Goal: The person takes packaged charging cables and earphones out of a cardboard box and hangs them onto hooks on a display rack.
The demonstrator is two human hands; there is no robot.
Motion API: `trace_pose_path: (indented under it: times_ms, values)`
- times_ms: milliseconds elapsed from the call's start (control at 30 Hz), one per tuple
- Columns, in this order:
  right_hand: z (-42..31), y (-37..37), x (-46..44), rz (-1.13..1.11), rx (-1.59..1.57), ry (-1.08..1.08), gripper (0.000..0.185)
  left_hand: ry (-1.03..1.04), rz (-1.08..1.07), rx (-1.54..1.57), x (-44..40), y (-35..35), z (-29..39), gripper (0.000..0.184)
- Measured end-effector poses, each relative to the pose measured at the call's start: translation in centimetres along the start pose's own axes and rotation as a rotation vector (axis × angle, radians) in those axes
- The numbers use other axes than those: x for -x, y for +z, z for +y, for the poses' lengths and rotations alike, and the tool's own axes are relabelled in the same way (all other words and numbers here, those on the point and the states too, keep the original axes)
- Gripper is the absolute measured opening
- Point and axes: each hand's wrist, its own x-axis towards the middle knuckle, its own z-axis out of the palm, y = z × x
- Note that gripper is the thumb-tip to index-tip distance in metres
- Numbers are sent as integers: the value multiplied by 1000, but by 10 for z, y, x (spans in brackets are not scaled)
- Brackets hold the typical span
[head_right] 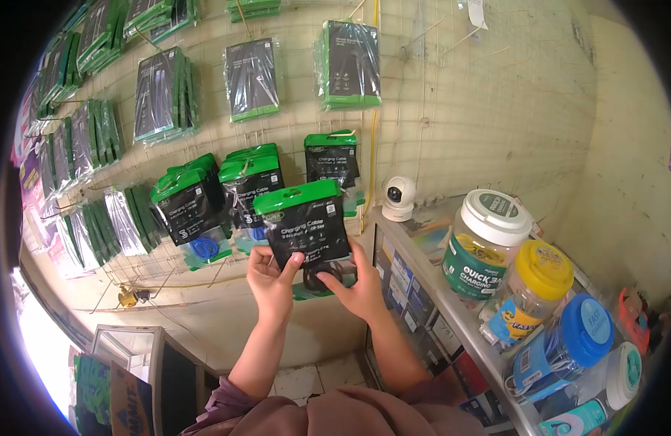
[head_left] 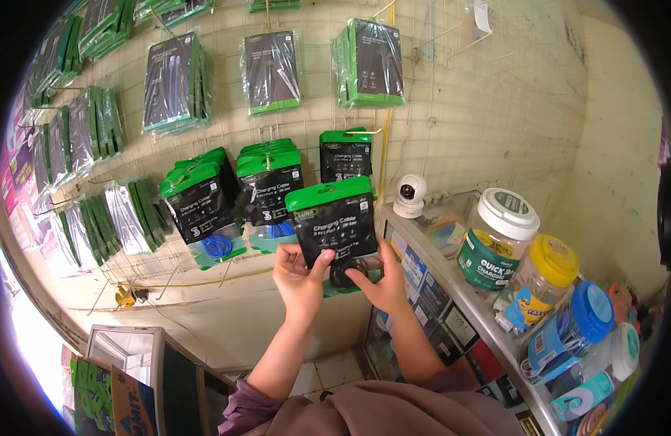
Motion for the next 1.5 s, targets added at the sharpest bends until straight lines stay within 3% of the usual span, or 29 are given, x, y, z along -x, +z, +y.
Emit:
trace_pose_path:
  times_ms: [167, 233, 267, 400, 500, 567, 633, 800, 1033, 1200, 1300, 1433, 1500]
  values:
    - [16, -9, -16, 116, -77, 74, 69, 80, -9, -15, -17, 40, -19, 47]
    - [23, -8, -30, 248, -97, -59, 66, 106, -78, -233, -24, 53, -15, 59]
    - [21, -11, -34, 234, -148, 10, 68, 118, -104, -302, -28, 55, -18, 74]
    - [26, -15, -62, 296, -144, -93, 75, 340, -174, -551, -34, 53, -29, 87]
    - [21, -17, -75, 278, -155, -134, 76, 513, -196, -737, -37, 51, -32, 81]
    - [31, -22, -79, 263, -82, -129, 75, 462, -185, -760, -37, 54, -26, 79]
    - [36, -23, -82, 249, -7, -124, 75, 565, -210, -851, -41, 53, -27, 82]
    - [40, -22, -85, 273, -205, -94, 69, 502, -255, -878, -41, 63, -18, 84]
    - [45, -31, -77, 214, -139, 120, 63, 450, -325, -964, -39, 69, -8, 85]
    - [53, -27, -80, 237, -205, 0, 63, 431, -367, -1025, -43, 73, -2, 89]
    - [50, -25, -78, 201, -324, 46, 65, 415, -383, -1076, -43, 69, -5, 91]
    - [48, -23, -79, 210, -269, -7, 68, 437, -374, -1082, -42, 62, -15, 93]
    - [40, -24, -76, 184, -325, 199, 67, 378, -377, -1063, -43, 62, -12, 92]
